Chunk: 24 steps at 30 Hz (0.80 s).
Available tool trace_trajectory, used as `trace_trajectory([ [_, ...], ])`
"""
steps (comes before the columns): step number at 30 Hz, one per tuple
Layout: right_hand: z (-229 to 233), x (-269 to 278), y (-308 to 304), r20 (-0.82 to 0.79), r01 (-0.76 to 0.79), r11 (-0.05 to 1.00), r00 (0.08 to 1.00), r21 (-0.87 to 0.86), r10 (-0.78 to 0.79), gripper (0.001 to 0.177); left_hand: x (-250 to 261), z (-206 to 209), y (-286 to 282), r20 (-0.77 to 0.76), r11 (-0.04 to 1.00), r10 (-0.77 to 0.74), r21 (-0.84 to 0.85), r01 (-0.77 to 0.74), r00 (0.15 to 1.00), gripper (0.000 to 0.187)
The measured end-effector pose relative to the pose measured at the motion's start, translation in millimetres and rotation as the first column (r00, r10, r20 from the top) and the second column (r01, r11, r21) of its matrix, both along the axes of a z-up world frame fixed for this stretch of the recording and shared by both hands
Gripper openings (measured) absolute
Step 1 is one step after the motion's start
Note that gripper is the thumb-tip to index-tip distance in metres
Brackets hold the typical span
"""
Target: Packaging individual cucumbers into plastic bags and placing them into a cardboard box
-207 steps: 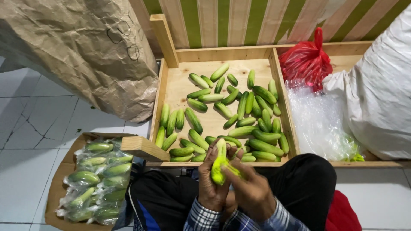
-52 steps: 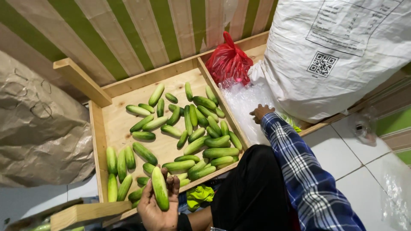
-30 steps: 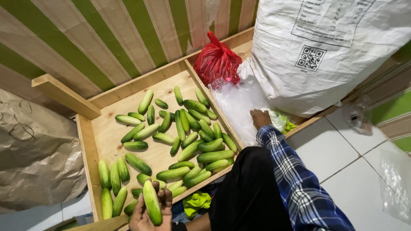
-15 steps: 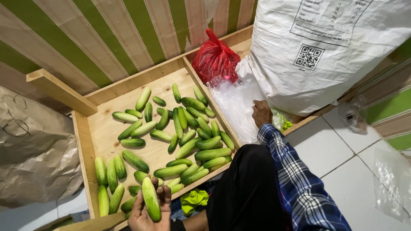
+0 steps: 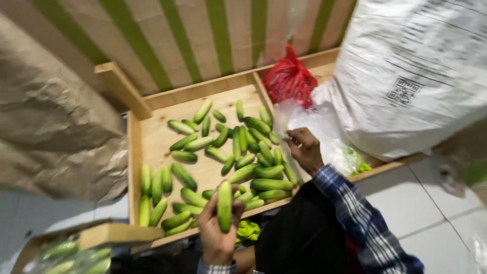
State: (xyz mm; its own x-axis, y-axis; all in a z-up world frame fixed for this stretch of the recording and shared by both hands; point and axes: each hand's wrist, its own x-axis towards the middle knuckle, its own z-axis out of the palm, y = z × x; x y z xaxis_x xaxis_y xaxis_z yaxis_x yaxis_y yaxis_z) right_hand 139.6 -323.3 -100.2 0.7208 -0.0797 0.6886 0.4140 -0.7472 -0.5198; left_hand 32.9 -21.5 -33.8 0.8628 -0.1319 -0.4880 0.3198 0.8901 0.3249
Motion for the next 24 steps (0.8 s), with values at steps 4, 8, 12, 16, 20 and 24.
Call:
trace_trajectory([
  [4,24,-37,70,-0.102,-0.216,0.976,0.972,-0.04,0.211,0.027,11,13,-9,0.041,0.999,-0.041,-0.035,0.042,0.998,0.051],
  [8,38,-72,127,-0.168,-0.276,0.94,0.955,-0.202,0.245,0.032,17,14,-5,0.088,0.999,-0.013,-0.033,0.016,0.996,0.03],
  [12,37,-87,156,-0.141,-0.294,0.937,0.952,-0.19,0.271,0.027,19,3,6,0.07,0.997,-0.027,-0.064,0.032,0.997,0.043],
  [16,52,-93,168,-0.182,-0.345,0.932,0.929,-0.116,0.321,0.035,18,1,11,0.061,0.997,0.053,-0.052,-0.05,0.997,0.038],
  [20,79,-106,186,-0.168,-0.222,0.966,0.956,0.13,0.242,0.023,16,3,8,0.047,0.981,0.169,0.086,-0.172,0.985,0.031],
  [24,80,-108,204,-0.32,-0.181,0.956,0.914,0.23,0.25,0.028,10,4,-4,0.198,0.917,0.233,0.282,-0.283,0.952,0.037],
])
